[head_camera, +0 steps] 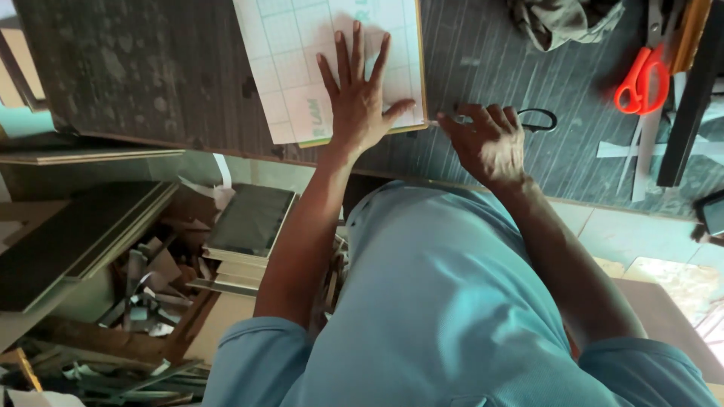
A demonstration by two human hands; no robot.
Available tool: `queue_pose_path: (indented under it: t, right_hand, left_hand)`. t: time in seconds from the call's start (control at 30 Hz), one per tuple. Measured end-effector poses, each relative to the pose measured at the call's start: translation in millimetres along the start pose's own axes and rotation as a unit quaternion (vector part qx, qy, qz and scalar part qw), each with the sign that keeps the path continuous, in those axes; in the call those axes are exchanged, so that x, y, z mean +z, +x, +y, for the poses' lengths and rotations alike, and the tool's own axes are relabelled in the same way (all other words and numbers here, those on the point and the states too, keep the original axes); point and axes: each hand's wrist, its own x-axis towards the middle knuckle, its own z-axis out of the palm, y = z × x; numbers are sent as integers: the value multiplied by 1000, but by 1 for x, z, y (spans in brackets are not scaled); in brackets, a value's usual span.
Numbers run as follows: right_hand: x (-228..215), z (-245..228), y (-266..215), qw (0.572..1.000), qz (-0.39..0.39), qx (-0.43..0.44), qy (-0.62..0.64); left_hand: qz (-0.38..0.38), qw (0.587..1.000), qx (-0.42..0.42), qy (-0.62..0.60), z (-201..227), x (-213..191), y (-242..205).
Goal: Applying a protective adhesive film to the covers of books or manuals using a squeegee and scissors.
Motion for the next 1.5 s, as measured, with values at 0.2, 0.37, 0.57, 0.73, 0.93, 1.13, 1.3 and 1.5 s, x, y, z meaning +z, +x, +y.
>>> queue_pose_path:
  t: [0.2,0.37,0.57,0.73,0.93,1.13,1.3,1.5]
  right_hand:
    - [-2,0,0,1000,-1,-22,-22]
    - [-1,3,-5,1000,3,-18,-8]
    - [2,4,-9,1000,-6,-12,-14]
    - [6,2,-12,1000,-1,-2,-6]
    - [21,5,-16,1000,4,7,1]
    - [17,0,-8,998,43,21,31]
    - [14,4,-5,992,9,70,108]
    - [4,5,-8,993,31,56,102]
  left_hand:
    - [-13,999,-35,-7,10,3,6]
    - [-68,995,-69,-1,19,-7,13]
    - [-165,979,-119,29,27,-12,22]
    - [-185,974,-129,37,35,-18,26]
    - [-221,963,-147,51,40,-26,31]
    - [-181,976,-112,49,30,-11,22]
    - [-80,995,-43,29,31,-20,8]
    - [39,998,-14,-39,73,-37,-23]
